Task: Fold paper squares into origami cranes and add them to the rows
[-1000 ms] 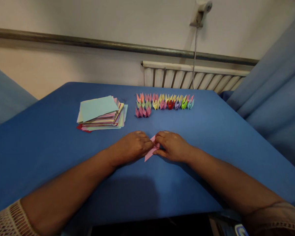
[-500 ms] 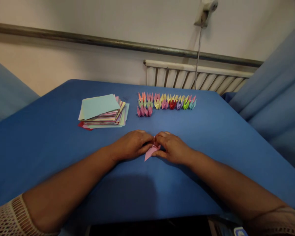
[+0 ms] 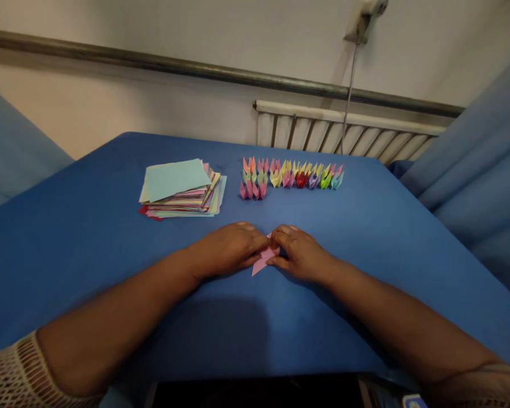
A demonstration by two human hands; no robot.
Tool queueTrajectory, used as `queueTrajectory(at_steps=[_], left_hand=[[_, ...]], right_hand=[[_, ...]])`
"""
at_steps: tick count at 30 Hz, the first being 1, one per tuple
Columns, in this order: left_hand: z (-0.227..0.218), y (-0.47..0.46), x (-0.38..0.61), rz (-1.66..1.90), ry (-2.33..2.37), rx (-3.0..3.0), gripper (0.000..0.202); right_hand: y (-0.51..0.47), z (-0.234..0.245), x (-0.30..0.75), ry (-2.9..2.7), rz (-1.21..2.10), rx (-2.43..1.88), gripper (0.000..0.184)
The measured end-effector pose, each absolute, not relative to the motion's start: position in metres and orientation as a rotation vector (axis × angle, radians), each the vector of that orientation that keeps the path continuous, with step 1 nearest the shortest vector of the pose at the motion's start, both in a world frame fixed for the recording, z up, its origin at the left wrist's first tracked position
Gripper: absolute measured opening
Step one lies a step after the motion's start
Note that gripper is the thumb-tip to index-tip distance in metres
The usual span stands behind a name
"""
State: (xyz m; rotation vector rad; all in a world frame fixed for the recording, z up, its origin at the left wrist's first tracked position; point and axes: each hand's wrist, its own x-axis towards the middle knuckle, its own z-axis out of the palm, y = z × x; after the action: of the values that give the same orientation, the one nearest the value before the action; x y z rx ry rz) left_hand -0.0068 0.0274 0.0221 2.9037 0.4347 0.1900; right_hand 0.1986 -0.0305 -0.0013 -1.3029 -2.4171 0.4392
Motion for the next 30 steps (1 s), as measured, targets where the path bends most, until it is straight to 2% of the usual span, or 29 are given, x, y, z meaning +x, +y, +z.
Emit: queueTrajectory(at_steps=[4, 9, 17, 30], left_hand=[[0.019, 0.027, -0.004, 0.212, 0.478, 2.965, 0.024], [0.024, 0.029, -0.006, 0.208, 0.458, 2.853, 0.018], [0.026, 0.02, -0.003, 0.133, 0.43, 3.051, 0.02], [0.004, 0.041, 0.003, 0.299, 0.756, 2.578, 0.021]], right_hand=[[-0.028, -0.005, 0.198, -2.424, 0.432, -1.311, 0.022], [-0.029, -0.006, 0.199, -2.414, 0.422, -1.302, 0.019], [-0.027, -0.007, 0.196, -2.455, 0.36, -1.322, 0.018], [-0.032, -0.006, 0.193, -2.345, 0.37, -1.517, 0.018]])
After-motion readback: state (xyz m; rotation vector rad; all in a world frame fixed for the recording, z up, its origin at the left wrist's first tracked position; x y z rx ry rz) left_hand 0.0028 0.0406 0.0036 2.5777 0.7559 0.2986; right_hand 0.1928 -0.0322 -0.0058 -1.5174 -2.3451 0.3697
